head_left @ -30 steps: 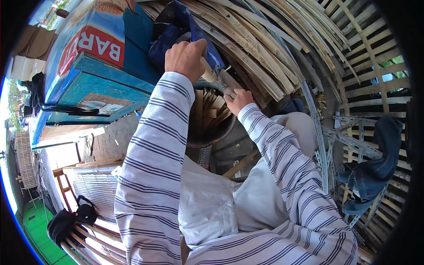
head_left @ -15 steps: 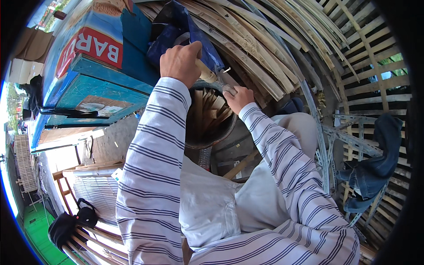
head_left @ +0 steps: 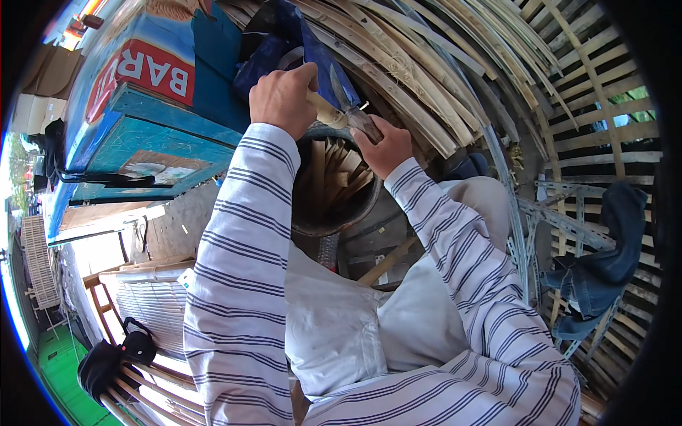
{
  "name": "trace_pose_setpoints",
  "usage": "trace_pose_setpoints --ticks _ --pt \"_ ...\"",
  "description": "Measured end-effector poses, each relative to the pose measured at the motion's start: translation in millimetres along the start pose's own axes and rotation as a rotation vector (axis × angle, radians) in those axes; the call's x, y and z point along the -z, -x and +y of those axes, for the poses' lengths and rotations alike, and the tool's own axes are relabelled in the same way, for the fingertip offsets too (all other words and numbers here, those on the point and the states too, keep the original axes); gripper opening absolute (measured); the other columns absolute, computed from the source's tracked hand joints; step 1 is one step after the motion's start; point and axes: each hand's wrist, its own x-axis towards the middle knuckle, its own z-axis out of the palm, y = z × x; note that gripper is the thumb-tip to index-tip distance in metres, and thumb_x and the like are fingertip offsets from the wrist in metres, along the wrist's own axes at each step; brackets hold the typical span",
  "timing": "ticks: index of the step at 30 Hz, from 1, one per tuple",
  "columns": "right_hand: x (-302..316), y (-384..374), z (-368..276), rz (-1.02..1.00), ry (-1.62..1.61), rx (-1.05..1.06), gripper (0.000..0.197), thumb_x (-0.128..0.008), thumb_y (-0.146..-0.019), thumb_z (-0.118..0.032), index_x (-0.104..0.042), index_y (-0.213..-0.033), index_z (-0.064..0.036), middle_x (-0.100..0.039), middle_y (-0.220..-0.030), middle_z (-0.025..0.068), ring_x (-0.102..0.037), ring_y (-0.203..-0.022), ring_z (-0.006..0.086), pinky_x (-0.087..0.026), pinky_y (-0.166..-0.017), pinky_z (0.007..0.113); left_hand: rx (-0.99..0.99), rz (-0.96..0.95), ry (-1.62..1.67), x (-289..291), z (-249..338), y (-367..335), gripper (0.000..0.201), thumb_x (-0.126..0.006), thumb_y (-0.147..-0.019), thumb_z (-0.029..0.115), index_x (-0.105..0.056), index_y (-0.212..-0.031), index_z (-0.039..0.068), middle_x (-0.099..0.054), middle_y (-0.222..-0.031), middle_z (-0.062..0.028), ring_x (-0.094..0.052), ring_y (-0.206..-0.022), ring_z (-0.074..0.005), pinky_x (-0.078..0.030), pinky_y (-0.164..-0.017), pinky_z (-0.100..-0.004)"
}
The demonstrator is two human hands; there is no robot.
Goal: The person is shaving and smoothing bamboo strips with a knife.
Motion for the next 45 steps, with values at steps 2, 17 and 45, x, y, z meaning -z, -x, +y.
trace_pose_setpoints --ticks 2,17,45 --pt "-7.1 3.1 16.5 0.054 0.3 0.151 0.034 -0.066 -0.077 -0.032 -0.065 -0.09 -0.0014 -0.065 -0.071 0.0183 -0.065 -0.07 0.0352 -0.053 -0.068 0.041 -0.01 -0.005 -0.005 -3.4 1.6 0.3 0.024 -0.074 -0.063 0.004 -0.061 -0.082 0.01 -0.067 -0.077 -0.0106 -0.064 -0.081 -0.0321 -0.049 -0.072 -0.0421" --pt "-9.9 5.0 36.2 -0.044 0.178 -0.026 0.036 -0.069 -0.075 -0.034 -0.067 -0.09 -0.0017 -0.066 -0.078 0.0193 -0.064 -0.075 0.0361 -0.051 -0.076 0.041 -0.03 0.012 0.024 -6.4 2.1 4.3 0.025 -0.073 -0.061 0.004 -0.061 -0.082 0.011 -0.067 -0.076 -0.0111 -0.065 -0.079 -0.0324 -0.049 -0.07 -0.0409" --pt "-11.3 -0.8 35.7 -0.197 0.273 -0.158 0.052 -0.065 -0.078 -0.038 -0.062 -0.107 0.0053 -0.064 -0.094 0.0275 -0.061 -0.092 0.0414 -0.049 -0.084 0.044 -0.065 0.073 0.03 -9.7 -4.7 5.4 0.018 -0.067 -0.064 0.002 -0.061 -0.078 0.012 -0.066 -0.072 -0.0117 -0.064 -0.072 -0.0337 -0.049 -0.062 -0.0414"
